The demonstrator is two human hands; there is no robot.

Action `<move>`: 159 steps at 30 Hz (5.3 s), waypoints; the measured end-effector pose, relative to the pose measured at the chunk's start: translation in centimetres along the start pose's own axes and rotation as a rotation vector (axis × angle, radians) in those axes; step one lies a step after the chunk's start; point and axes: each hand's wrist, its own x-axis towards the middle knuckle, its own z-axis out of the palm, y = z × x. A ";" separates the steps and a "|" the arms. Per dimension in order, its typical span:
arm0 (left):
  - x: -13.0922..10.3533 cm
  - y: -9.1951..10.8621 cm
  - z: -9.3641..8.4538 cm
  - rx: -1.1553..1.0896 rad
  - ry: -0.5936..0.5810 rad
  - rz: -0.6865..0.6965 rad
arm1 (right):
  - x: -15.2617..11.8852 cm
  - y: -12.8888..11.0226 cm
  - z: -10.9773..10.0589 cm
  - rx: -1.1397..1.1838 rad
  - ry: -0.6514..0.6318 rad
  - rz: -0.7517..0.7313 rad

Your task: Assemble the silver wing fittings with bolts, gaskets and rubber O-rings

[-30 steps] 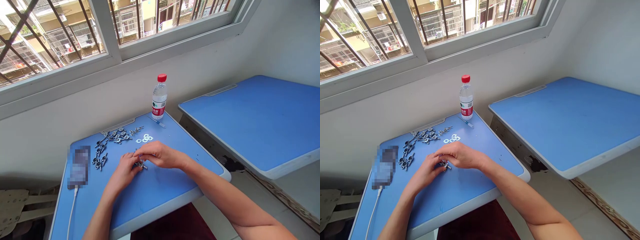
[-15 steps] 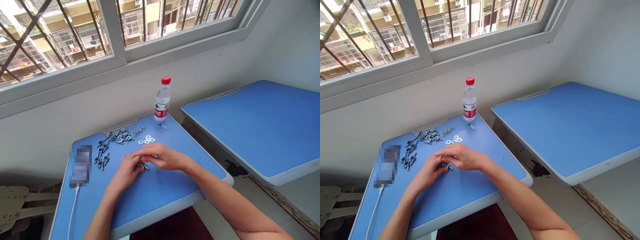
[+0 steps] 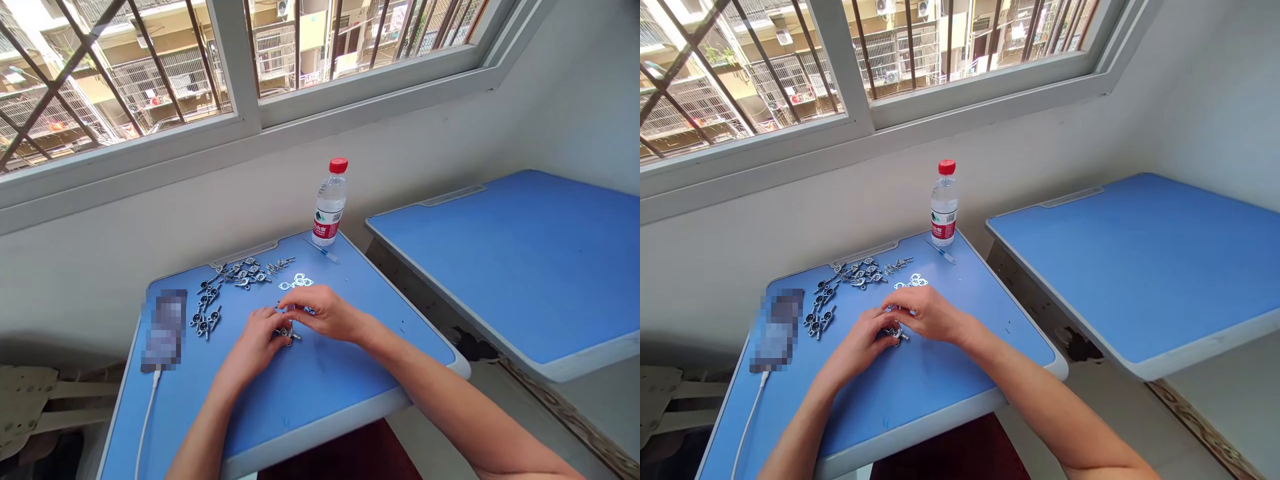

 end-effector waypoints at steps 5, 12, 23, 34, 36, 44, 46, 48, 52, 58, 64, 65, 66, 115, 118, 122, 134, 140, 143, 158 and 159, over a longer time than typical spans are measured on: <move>0.0 -0.2 0.1 -0.012 0.019 0.023 | 0.1 -0.5 -0.8 0.061 -0.138 0.020; 0.0 0.3 0.0 0.033 -0.003 0.006 | 0.3 -0.7 -0.6 0.095 -0.069 0.082; -0.4 0.2 -0.8 -0.039 -0.069 -0.031 | 0.1 -0.7 -0.5 0.087 -0.022 0.159; -0.2 -0.5 -0.1 0.003 -0.040 0.059 | 0.2 -1.2 0.1 0.121 -0.006 0.059; -0.2 -0.6 0.0 0.004 -0.031 0.070 | 0.2 -1.1 0.1 0.104 -0.013 0.041; -0.3 -0.7 0.1 -0.007 -0.022 0.071 | 0.1 -1.1 0.1 0.089 -0.024 0.008; -0.3 -0.9 0.2 -0.005 -0.017 0.076 | 0.1 -1.1 0.2 0.087 -0.027 -0.015; -0.3 -1.0 0.3 0.000 -0.017 0.078 | 0.1 -1.1 0.3 0.075 -0.037 -0.028; -0.3 -1.0 0.2 0.000 -0.022 0.063 | 0.2 -1.2 0.2 0.082 -0.083 -0.018; -0.3 -0.5 0.3 0.007 0.018 0.043 | 0.3 -1.3 0.2 0.162 -0.098 -0.060; -0.1 -0.4 0.5 0.006 0.042 0.108 | 0.2 -1.3 1.0 0.040 -0.007 -0.029; 0.0 -0.4 0.5 0.009 0.039 0.116 | 0.1 -1.2 1.1 0.021 0.012 -0.011; 0.0 -0.3 0.4 0.011 0.036 0.116 | 0.1 -1.1 1.2 0.006 0.026 0.009; -0.2 0.1 0.5 0.068 0.063 0.062 | 0.3 -0.9 1.7 0.049 0.047 -0.005; -0.2 0.1 0.4 0.060 0.056 0.063 | 0.3 -0.9 1.3 0.107 0.000 0.016; -0.1 -0.2 0.3 0.085 0.047 0.070 | 0.4 -1.1 0.5 0.166 -0.101 0.047; -0.1 -0.2 0.4 0.078 0.044 0.089 | 0.2 -1.0 1.4 0.110 0.070 0.099; -0.2 0.0 0.2 0.062 0.037 0.067 | 0.2 -0.7 1.1 0.162 0.005 0.030; -0.2 0.0 0.2 0.087 0.021 0.068 | 0.2 -0.6 0.7 0.173 -0.045 -0.024; 0.0 -0.3 0.4 0.121 0.052 0.117 | 0.3 -1.1 1.4 -0.003 0.095 0.036; 0.1 -0.3 0.4 0.122 0.048 0.110 | 0.3 -1.0 1.4 0.010 0.101 0.060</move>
